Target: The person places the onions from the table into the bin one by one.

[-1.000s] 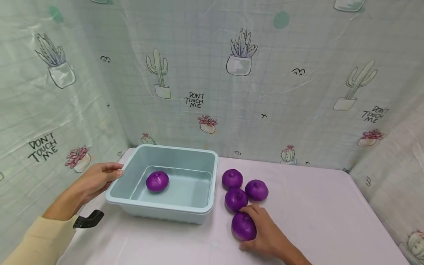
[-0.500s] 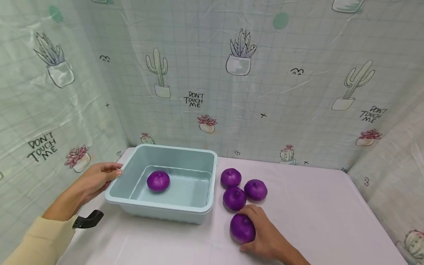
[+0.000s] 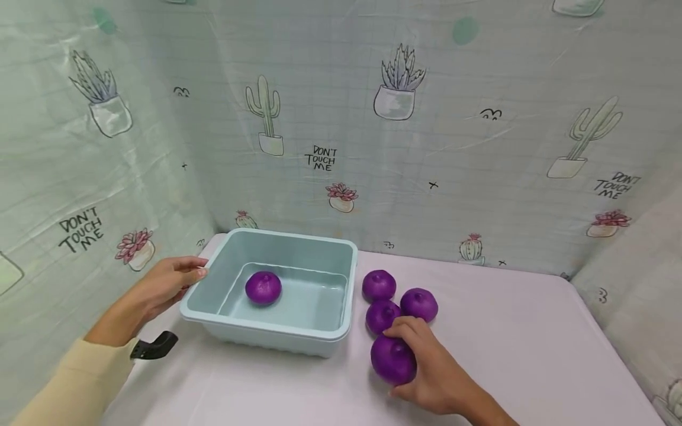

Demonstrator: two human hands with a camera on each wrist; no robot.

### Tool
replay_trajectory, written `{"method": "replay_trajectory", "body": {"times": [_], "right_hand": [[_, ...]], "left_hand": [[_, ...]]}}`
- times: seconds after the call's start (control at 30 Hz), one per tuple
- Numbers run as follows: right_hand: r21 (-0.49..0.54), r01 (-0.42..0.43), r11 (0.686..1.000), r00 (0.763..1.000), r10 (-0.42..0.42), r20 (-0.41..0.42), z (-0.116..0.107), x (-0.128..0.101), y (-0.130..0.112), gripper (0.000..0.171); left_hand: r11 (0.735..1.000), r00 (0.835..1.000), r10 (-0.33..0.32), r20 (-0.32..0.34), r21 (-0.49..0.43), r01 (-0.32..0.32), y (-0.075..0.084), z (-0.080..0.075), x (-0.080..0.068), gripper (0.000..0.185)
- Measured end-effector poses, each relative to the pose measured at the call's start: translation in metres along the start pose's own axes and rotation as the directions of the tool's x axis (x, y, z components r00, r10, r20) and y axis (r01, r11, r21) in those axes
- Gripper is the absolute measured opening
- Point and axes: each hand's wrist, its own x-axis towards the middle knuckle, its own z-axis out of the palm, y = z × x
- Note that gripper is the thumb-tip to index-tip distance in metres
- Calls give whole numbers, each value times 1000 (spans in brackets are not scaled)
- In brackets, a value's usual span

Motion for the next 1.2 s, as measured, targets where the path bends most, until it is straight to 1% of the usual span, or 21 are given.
{"method": "replay_trajectory", "body": {"times": [0.1, 0.2, 0.3, 0.4, 0.5, 0.6, 0.7, 0.8, 0.97, 1.2], "right_hand": [[-12, 56, 998, 998, -56, -18, -7, 7, -5, 99], [-11, 107, 994, 994, -107, -14, -13, 16, -12, 100], [3, 120, 993, 993, -120, 8, -19, 24, -22, 99], [21, 123, 992, 991, -123, 48, -25, 33, -35, 96], [28, 150, 988, 986, -152, 69, -29, 41, -45, 96], [30, 214, 976, 975, -215, 53, -33, 47, -50, 96], [43, 279, 959, 960, -280, 29, -35, 51, -53, 97], [73, 314, 947, 948, -317, 24, -36, 54, -54, 96], [98, 367, 925, 929, -370, 13, -40, 65, -56, 96], [126, 435, 892, 894, -444, 64, -43, 95, -63, 90]], "left_hand": [[1000, 1000, 1, -1, -24, -1, 2, 2, 3, 50], [999, 1000, -9, -5, -36, 8, 1, 1, 2, 48], [999, 1000, -16, -5, -35, 16, 0, 0, 0, 48], [999, 1000, -20, -7, -34, 20, -2, 0, -2, 49], [999, 1000, -18, -8, -41, 18, -2, 0, -2, 49], [999, 1000, -15, -1, -51, 15, -1, 0, -1, 49], [999, 1000, -7, -12, -31, 7, 0, 0, -1, 49], [1000, 1000, -5, -19, -18, 5, 2, 0, -1, 48], [999, 1000, 9, -12, -48, -10, 3, 0, -2, 47], [999, 1000, 16, -14, -40, -16, 3, 0, 0, 47]]}}
